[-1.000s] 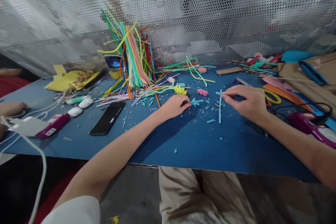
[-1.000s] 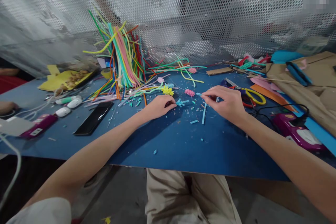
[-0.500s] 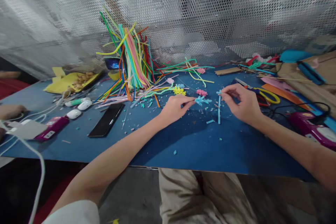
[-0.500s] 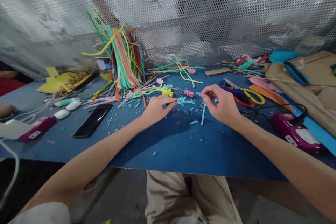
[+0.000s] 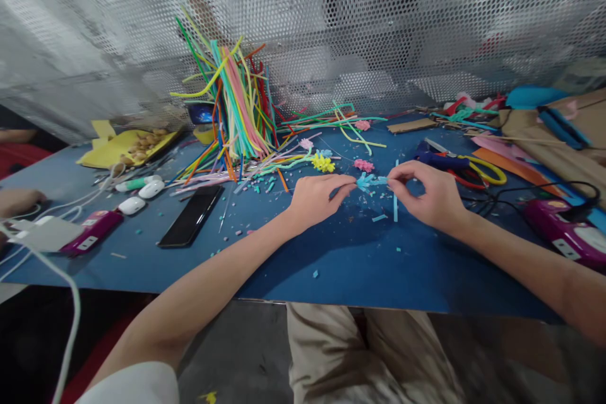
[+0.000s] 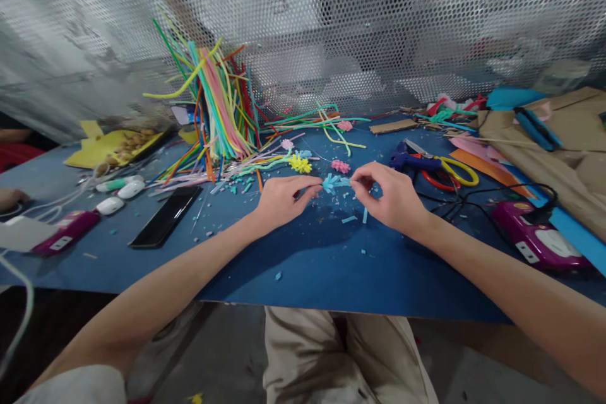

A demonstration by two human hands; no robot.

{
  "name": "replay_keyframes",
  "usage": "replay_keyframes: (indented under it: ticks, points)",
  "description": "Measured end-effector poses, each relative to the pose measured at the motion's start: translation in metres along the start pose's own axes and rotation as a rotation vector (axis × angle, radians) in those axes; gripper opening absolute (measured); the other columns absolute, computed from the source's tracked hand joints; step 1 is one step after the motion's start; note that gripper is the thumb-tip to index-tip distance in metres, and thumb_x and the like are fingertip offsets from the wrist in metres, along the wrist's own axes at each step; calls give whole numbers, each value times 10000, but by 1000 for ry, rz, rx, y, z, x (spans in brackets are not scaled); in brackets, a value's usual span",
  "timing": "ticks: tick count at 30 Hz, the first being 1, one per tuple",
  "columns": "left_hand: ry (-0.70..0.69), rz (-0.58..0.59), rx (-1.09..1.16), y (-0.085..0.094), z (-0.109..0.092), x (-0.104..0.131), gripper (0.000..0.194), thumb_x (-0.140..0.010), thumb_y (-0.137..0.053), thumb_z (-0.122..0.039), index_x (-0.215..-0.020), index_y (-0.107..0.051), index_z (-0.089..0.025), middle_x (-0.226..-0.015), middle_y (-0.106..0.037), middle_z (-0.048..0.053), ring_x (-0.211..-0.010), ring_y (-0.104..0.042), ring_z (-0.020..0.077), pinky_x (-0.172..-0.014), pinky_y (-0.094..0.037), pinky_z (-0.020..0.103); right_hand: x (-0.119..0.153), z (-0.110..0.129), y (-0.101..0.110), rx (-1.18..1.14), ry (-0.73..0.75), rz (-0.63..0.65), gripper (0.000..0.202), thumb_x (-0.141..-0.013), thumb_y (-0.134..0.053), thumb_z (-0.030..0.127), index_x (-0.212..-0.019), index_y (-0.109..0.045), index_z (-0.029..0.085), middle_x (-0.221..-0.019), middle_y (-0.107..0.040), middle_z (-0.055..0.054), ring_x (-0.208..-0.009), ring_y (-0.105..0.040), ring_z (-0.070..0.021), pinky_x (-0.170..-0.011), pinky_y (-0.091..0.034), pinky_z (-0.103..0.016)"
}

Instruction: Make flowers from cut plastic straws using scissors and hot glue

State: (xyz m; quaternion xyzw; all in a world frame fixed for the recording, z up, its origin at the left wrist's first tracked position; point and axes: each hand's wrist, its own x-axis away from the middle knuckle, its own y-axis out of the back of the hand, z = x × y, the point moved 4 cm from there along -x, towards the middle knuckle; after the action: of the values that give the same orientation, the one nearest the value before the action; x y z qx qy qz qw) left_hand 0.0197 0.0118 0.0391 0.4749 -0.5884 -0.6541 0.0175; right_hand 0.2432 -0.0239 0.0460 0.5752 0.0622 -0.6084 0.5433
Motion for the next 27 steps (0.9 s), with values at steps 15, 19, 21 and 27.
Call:
replay_keyframes:
  ticks: [15, 19, 21, 27]
  points:
    - [24, 116, -34, -3, -6, 0, 260, -1013, -483, -395, -1079, -716, -300, -1065, -764, -53, -940, -725, 132, -689, -470, 231, 2, -4, -2, -32, -89, -4, 51, -881, -622, 227, -926, -603, 244, -824, -693, 1, -704, -685, -146, -662, -559, -260]
    - [25, 129, -39, -4, -8, -1, 282, -1020, -465, -403, -1082, -718, -295, -1054, -764, -38, -921, -720, 131, -664, -457, 228, 4, -2, -5, -31, -79, 9, 59, -886, -608, 225, -940, -604, 249, -789, -685, 7, -678, -673, -143, -653, -558, -260]
    - [19, 116, -42, -4, -9, -1, 284, -1013, -480, -422, -1124, -714, -305, -1046, -764, -30, -871, -718, 126, -647, -450, 227, 5, -2, -6, -22, -84, -8, 56, -890, -601, 224, -940, -608, 247, -795, -688, 6, -679, -676, -140, -647, -555, -254]
    - [-30, 65, -29, -3, -9, 1, 282, -991, -528, -443, -1165, -722, -335, -963, -769, -27, -788, -707, 105, -652, -447, 216, 8, -6, -9, -21, -120, -13, 65, -897, -600, 234, -961, -608, 242, -813, -696, 5, -706, -696, -141, -666, -556, -243]
